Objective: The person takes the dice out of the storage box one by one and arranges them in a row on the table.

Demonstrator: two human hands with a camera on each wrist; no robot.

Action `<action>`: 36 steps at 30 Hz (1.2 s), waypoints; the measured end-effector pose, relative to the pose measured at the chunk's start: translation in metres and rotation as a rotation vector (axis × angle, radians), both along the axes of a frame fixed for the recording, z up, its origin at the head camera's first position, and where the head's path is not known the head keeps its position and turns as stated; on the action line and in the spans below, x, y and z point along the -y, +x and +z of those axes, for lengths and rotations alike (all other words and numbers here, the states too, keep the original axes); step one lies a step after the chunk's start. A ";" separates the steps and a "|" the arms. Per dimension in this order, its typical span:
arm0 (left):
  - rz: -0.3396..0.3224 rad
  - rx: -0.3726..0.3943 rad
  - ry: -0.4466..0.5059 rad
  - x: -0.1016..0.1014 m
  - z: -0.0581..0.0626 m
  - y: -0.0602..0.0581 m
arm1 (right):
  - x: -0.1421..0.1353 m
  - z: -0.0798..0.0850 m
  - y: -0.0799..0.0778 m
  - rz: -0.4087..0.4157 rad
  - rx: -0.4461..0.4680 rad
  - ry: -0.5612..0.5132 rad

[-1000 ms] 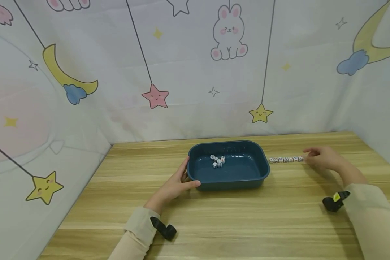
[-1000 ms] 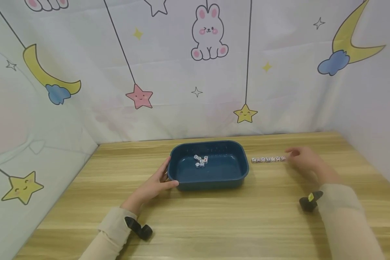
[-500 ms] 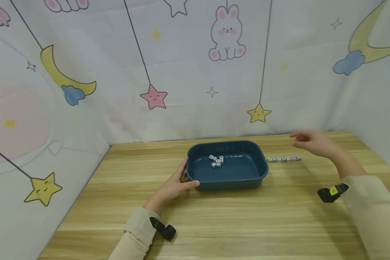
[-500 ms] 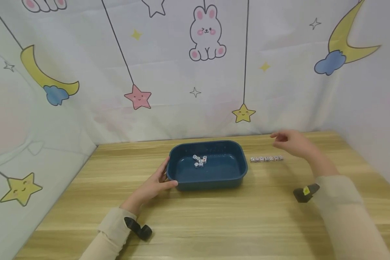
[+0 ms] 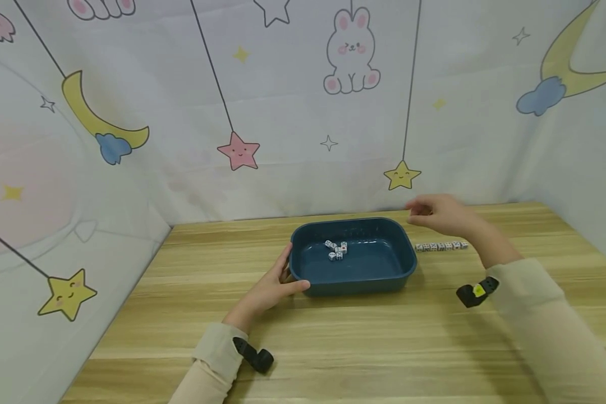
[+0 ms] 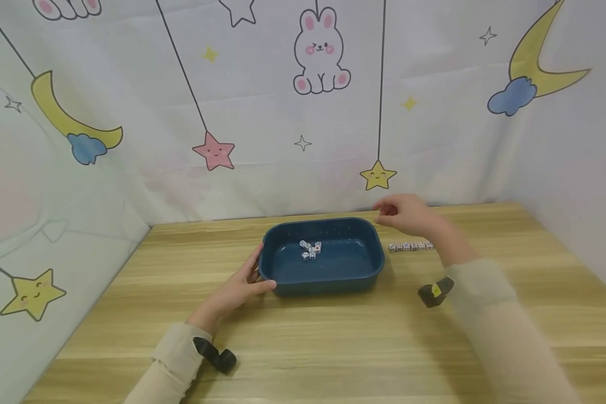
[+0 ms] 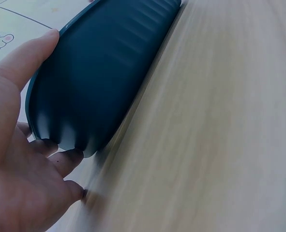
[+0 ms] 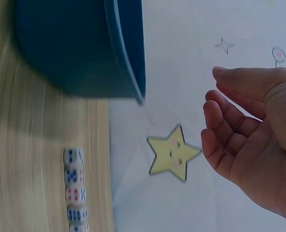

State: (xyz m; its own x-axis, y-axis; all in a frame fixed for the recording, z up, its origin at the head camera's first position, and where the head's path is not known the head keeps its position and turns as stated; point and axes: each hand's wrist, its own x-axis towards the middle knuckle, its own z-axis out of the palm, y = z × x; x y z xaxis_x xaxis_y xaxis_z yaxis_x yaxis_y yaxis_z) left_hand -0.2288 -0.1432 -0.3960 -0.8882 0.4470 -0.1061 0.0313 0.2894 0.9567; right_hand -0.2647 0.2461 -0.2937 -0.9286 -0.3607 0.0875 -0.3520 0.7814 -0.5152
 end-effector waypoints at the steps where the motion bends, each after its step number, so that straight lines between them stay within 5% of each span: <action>1: 0.002 0.002 0.002 0.000 0.000 0.000 | 0.006 0.000 -0.002 0.012 -0.004 -0.003; 19: 0.009 0.001 -0.008 0.000 0.001 0.000 | 0.086 -0.020 -0.017 0.184 0.060 -0.094; 36: 0.025 0.010 0.027 -0.001 0.000 0.000 | 0.115 -0.058 -0.026 0.171 0.140 -0.112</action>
